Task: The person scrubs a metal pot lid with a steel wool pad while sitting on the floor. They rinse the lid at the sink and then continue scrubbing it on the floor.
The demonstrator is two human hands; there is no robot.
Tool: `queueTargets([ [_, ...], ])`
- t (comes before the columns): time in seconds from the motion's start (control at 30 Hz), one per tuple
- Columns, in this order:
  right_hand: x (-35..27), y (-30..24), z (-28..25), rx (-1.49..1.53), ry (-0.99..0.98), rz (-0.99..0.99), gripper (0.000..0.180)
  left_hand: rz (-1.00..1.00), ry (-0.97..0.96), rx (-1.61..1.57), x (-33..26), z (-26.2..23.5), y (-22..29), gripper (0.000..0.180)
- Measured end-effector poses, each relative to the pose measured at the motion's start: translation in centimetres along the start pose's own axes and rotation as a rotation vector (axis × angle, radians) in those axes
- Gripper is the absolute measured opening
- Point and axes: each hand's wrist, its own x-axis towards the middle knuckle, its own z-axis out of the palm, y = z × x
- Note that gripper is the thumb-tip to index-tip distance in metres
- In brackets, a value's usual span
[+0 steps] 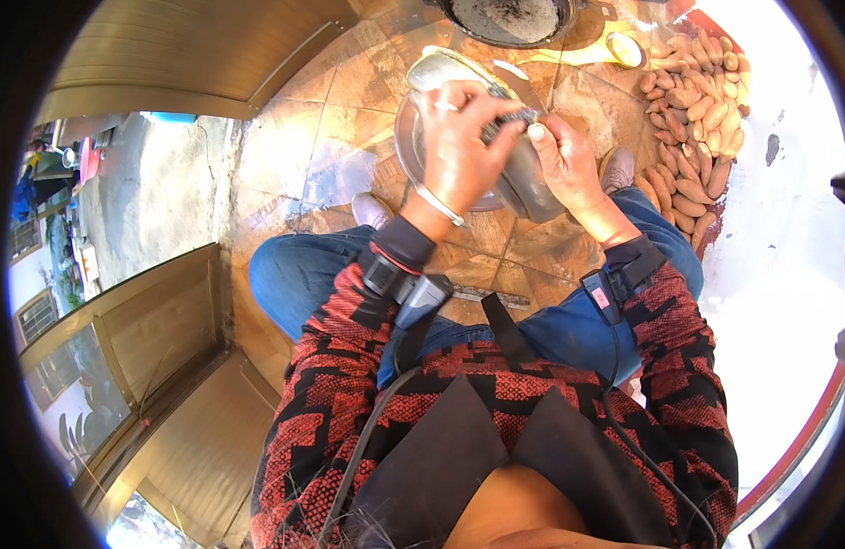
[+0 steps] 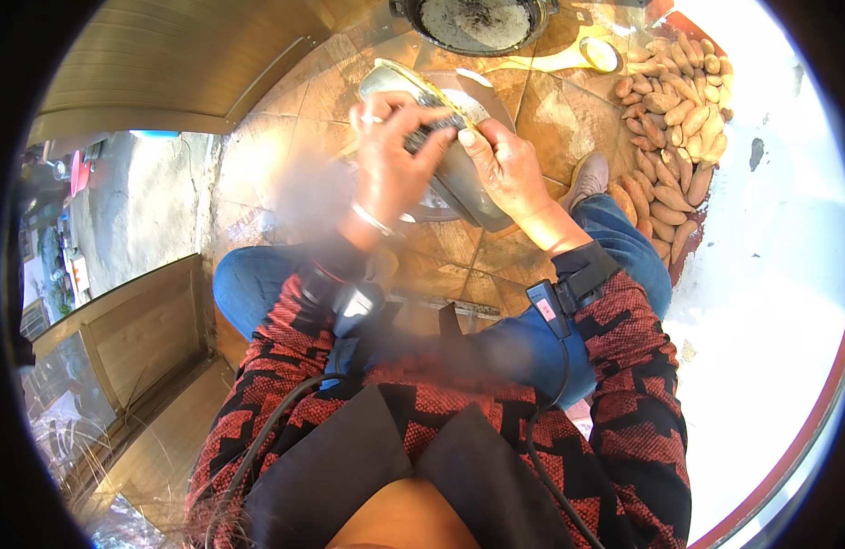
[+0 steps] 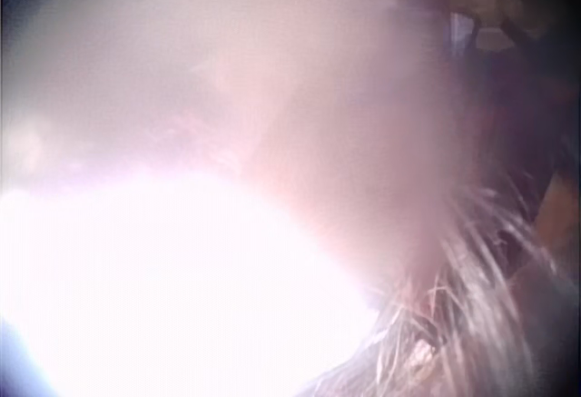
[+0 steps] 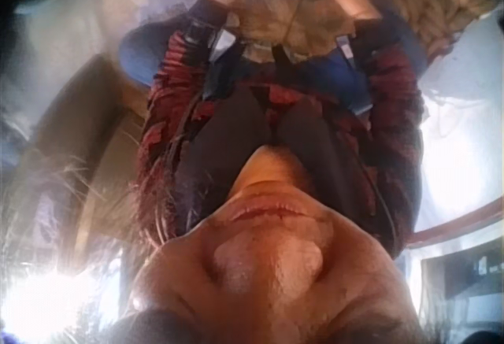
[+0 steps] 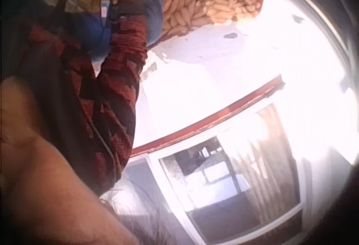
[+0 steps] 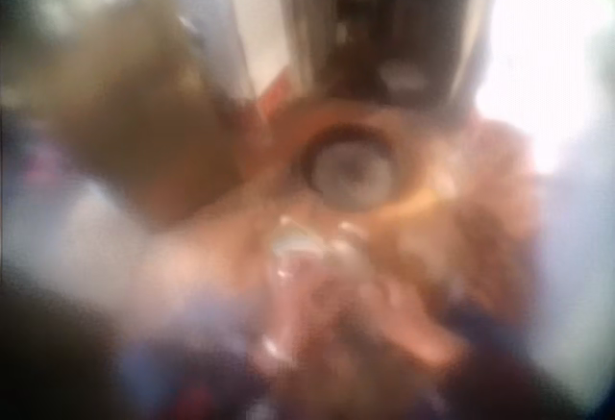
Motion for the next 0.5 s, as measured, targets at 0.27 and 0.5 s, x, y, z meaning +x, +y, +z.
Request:
queueTargets([
  [0.27, -1.1, -0.7, 0.0, -0.109, -0.061, -0.029, 0.04, -0.445, -0.058, -0.111, 5.7, -1.9, -10.6, 0.027],
  [0.5, -1.0, -0.6, 0.2, -0.07, -0.15, -0.118, 0.05, 0.056, 0.027, -0.002, -1.5, -2.3, -0.5, 0.02],
])
